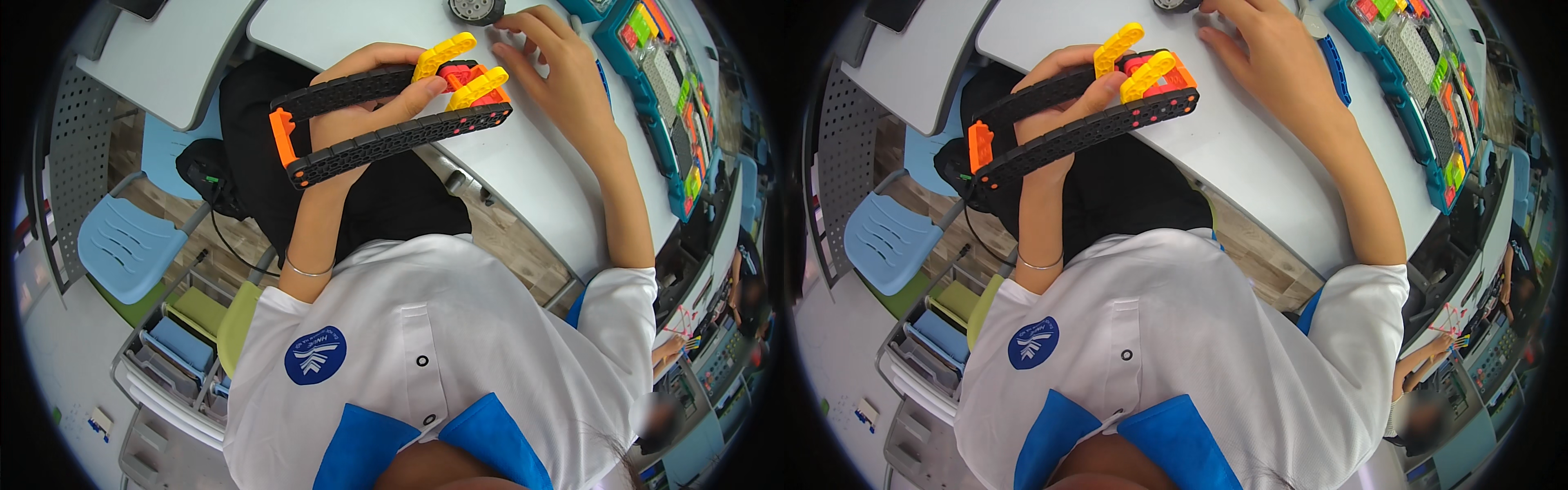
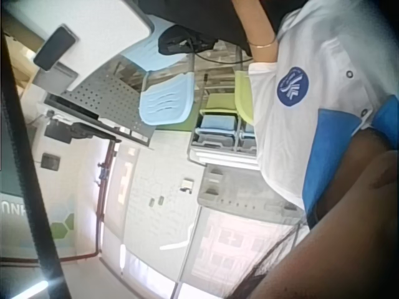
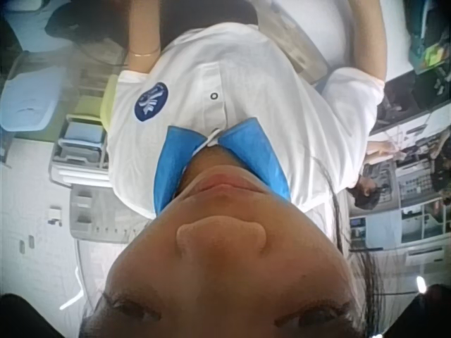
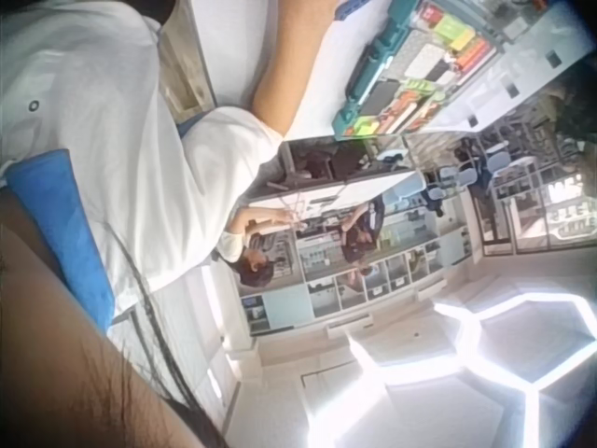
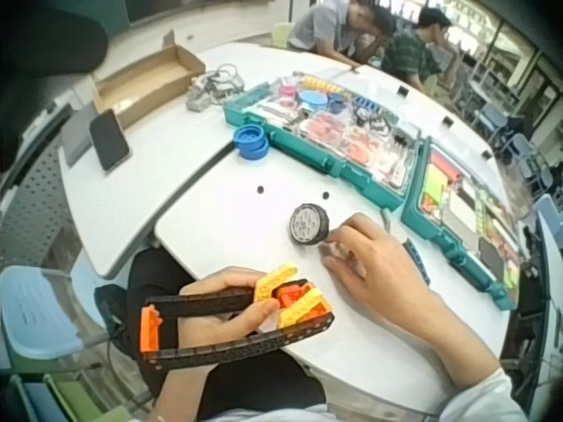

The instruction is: The person assembles a small vehicle-like structure using colorful construction toy pieces. They connect black, orange, yellow, and red components, then attach a gray circular piece and a blue circular piece to the assembly.

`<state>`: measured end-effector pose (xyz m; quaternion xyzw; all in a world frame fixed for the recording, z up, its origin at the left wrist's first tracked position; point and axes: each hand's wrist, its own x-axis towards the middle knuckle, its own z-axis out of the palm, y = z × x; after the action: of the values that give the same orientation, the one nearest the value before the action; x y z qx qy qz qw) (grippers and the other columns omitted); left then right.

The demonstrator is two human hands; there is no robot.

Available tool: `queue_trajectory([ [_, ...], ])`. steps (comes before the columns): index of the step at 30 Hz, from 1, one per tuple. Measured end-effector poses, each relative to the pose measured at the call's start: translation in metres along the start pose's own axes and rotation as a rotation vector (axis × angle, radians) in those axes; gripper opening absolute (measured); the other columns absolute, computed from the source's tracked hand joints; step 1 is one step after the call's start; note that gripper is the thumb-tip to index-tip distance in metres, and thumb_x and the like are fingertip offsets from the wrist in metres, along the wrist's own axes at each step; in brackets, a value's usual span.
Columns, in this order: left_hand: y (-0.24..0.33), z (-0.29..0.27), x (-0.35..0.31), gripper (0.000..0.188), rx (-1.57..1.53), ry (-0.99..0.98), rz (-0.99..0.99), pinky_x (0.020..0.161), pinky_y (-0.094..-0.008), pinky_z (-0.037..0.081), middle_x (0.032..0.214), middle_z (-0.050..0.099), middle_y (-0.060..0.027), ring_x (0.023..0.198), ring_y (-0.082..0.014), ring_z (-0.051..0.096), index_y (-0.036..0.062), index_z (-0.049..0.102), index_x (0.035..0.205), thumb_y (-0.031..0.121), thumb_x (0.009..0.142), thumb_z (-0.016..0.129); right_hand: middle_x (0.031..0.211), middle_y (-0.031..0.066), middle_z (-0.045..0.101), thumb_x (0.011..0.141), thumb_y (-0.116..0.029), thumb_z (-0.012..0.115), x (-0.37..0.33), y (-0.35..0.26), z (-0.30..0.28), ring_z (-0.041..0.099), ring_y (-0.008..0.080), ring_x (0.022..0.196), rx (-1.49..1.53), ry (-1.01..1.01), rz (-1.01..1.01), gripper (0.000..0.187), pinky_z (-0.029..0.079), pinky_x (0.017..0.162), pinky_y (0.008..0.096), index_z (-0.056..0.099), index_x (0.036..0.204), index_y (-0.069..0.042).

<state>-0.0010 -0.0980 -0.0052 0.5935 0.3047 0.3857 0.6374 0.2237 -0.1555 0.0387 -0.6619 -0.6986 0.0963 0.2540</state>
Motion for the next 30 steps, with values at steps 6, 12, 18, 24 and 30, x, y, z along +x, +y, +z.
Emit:
queue_trajectory([
  [6,-0.01,-0.007,0.005,0.027,0.19,-0.166,0.192,0.077,-0.0208,0.054,0.102,0.073,-0.0093,0.087,-0.0099,0.067,-0.0037,0.071,0.108,0.001,0.083,0.08,0.096,0.008,0.068,0.093,-0.011,0.068,-0.002,-0.018,-0.011,0.062,0.0147,0.08,0.382,0.017,-0.028,0.013,0.048,0.07,0.0275,0.069,0.102,-0.001],
  [12,-0.006,-0.011,0.01,0.028,0.197,-0.325,0.231,0.086,-0.0263,0.055,0.107,0.073,-0.0129,0.096,-0.0155,0.069,-0.0038,0.07,0.112,0.006,0.086,0.078,0.103,0.0058,0.069,0.094,-0.009,0.067,-0.01,-0.008,-0.006,0.066,0.013,0.091,0.552,-0.235,0.002,0.015,0.053,0.083,0.0288,0.071,0.107,-0.001],
  [18,0.003,-0.013,0.008,0.043,0.048,-0.254,-0.021,0.091,-0.029,0.057,0.115,0.071,-0.0145,0.104,-0.0198,0.07,-0.0037,0.068,0.12,0.032,0.096,0.068,0.102,0.0073,0.069,0.094,-0.009,0.068,-0.006,0.007,-0.01,0.067,0.0162,0.096,0.637,-0.166,0.008,0.013,0.053,0.089,0.0311,0.071,0.104,0.0],
  [24,-0.004,-0.011,0.008,0.038,-0.025,-0.198,-0.018,0.086,-0.0294,0.057,0.106,0.073,-0.0115,0.096,-0.0175,0.07,-0.0005,0.071,0.111,0.033,0.095,0.069,0.097,0.0069,0.07,0.09,-0.01,0.071,-0.003,0.001,-0.006,0.066,0.0161,0.091,0.483,-0.221,-0.108,0.014,0.05,0.086,0.0305,0.072,0.1,-0.001],
  [30,-0.004,-0.014,0.007,0.031,-0.049,-0.208,-0.021,0.085,-0.027,0.057,0.107,0.073,-0.0113,0.096,-0.0167,0.07,-0.0006,0.07,0.113,0.023,0.094,0.072,0.095,0.0075,0.071,0.088,-0.01,0.072,-0.001,-0.007,-0.005,0.066,0.0168,0.087,0.383,-0.152,-0.16,0.013,0.05,0.081,0.0286,0.073,0.098,-0.001],
])
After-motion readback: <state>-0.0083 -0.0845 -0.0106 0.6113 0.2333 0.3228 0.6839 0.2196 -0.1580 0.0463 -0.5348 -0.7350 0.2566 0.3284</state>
